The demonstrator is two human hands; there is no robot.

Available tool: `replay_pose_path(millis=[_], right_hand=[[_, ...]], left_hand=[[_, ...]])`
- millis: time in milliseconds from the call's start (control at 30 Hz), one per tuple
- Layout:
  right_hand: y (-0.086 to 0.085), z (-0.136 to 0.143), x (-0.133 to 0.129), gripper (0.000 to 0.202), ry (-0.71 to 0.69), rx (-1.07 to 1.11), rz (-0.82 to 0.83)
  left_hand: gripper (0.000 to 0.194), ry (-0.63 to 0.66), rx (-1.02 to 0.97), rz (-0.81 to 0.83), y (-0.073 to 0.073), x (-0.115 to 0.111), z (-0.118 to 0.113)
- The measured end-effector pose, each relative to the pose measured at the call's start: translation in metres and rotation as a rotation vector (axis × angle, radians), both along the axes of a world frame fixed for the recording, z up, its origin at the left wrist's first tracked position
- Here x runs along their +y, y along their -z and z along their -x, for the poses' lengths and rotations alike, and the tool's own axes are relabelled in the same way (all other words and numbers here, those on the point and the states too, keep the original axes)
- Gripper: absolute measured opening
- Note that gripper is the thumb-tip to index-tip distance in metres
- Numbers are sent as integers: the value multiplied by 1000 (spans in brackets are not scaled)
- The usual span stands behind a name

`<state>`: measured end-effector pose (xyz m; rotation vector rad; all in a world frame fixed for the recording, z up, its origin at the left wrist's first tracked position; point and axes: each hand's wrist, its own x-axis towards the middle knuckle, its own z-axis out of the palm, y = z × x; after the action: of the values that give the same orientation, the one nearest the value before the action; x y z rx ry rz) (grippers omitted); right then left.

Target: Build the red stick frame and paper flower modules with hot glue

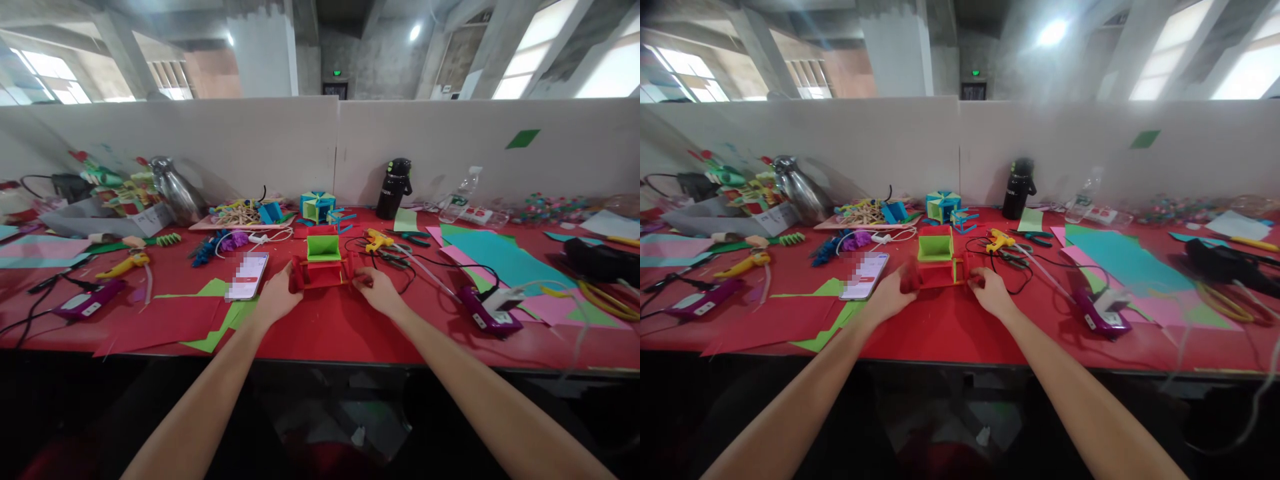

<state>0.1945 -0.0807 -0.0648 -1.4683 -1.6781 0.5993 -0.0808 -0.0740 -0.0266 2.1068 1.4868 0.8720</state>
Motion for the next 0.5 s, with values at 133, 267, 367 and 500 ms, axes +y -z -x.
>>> replay_pose_path(millis=[133, 267, 367, 500], right_hand=[[0, 0, -1, 19, 24, -52, -9], [0, 0, 0, 16, 25, -84, -9], [-2, -2, 0, 17, 28, -94, -9], [-5, -1, -2, 21, 25, -97, -7]], left_hand=[[39, 7, 193, -46, 0, 3, 5], [32, 20, 241, -66, 4, 7, 9], [28, -24, 213, -66, 3, 9, 15], [32, -139, 181, -105, -5, 9, 21]])
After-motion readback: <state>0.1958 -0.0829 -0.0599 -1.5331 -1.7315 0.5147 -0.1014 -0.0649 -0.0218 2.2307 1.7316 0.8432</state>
